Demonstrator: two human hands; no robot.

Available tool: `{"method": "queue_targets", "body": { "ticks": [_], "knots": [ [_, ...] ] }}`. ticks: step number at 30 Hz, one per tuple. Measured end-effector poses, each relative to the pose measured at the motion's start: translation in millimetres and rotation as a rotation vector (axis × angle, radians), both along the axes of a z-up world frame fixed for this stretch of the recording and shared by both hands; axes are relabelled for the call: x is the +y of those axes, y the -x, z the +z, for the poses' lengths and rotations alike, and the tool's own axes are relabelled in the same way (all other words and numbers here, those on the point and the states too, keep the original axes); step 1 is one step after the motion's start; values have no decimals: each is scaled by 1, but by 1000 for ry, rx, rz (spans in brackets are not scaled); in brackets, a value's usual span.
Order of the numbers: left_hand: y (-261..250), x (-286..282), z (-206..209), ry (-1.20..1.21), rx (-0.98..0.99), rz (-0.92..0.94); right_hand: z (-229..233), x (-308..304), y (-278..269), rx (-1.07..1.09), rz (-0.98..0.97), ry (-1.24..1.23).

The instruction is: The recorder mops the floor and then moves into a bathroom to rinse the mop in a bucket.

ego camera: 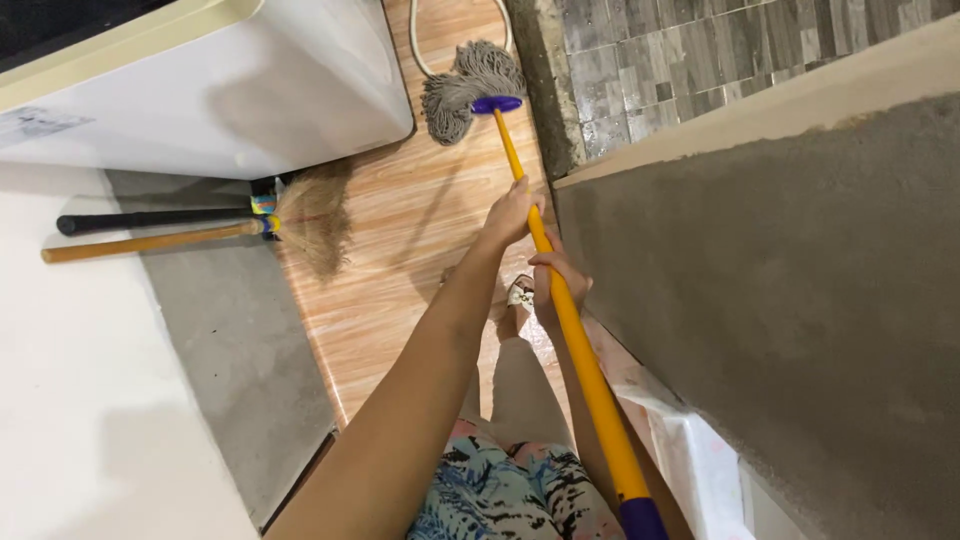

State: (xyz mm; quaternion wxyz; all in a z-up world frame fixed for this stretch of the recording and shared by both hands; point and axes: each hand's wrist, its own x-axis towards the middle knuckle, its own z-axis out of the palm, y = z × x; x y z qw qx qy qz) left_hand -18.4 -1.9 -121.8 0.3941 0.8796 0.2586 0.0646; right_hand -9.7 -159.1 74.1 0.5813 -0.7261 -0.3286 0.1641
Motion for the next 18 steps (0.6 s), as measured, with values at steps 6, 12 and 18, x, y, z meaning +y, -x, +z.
{"method": "queue_targets", "body": {
  "ticks": [6,12,18],
  "knots": [
    [-48,28,-34,-6,-66,55,-21,21,-57,-36,31,-58],
    [-65,24,-39,127,-89,150,-10,21,-73,17,20,5],
    [-62,17,18,28,-113,89,69,21,-66,32,-32,98]
  ]
}}
